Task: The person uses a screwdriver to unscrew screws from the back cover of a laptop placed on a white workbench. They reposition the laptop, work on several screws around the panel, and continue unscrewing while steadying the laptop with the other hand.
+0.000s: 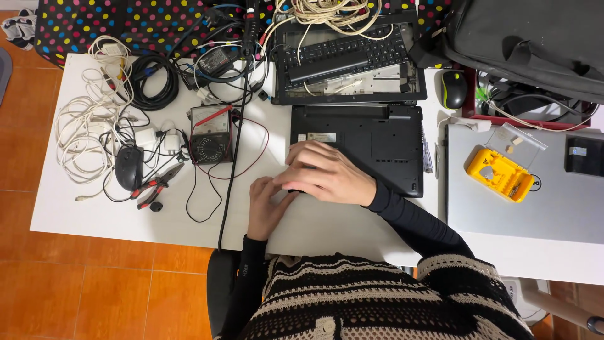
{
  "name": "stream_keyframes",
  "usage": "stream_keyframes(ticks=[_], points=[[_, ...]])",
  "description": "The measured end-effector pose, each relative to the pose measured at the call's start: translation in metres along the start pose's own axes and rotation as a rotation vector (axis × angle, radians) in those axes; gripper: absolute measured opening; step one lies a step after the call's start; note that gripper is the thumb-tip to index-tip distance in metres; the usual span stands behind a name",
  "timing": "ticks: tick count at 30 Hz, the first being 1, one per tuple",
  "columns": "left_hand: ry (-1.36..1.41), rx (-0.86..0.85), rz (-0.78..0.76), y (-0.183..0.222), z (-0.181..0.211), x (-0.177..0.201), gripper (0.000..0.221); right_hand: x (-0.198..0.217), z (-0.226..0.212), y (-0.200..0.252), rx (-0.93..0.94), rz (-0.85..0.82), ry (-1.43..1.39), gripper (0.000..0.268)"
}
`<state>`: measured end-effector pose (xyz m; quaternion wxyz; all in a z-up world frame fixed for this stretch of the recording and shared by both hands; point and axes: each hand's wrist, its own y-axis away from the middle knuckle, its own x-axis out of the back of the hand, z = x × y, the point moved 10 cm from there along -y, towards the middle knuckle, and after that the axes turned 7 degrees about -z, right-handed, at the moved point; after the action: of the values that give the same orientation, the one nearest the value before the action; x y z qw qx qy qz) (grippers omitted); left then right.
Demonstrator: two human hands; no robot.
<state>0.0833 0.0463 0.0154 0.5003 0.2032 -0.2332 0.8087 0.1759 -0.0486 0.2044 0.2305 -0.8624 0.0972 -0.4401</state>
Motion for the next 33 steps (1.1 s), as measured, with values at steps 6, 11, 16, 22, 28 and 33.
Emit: stream_keyframes(ticks=[6,11,16,22,28,33], points=[[0.003,-0.025,-0.013,-0.001,0.005,0.001,0.032,0.005,-0.009,-0.003,0.016,-0.012,-0.044,0.029],[0.016,0.012,-0.017,-0.001,0.002,0.0,0.033,0.003,-0.004,0.0,0.02,-0.009,0.017,0.029],[0.0,0.016,0.008,0.004,-0.01,-0.003,0.032,0.005,-0.005,-0.001,0.029,-0.007,0.014,0.024],[0.006,0.007,0.012,-0.002,0.001,0.003,0.034,0.004,-0.001,0.0,0.019,-0.05,-0.039,0.026],[-0.045,-0.064,0.048,0.006,-0.002,0.002,0.037,-0.007,0.013,0.013,0.062,-0.027,0.113,0.029],[0.023,-0.044,0.043,0.003,0.005,0.009,0.035,0.002,0.007,0.002,0.081,-0.067,-0.012,0.031]])
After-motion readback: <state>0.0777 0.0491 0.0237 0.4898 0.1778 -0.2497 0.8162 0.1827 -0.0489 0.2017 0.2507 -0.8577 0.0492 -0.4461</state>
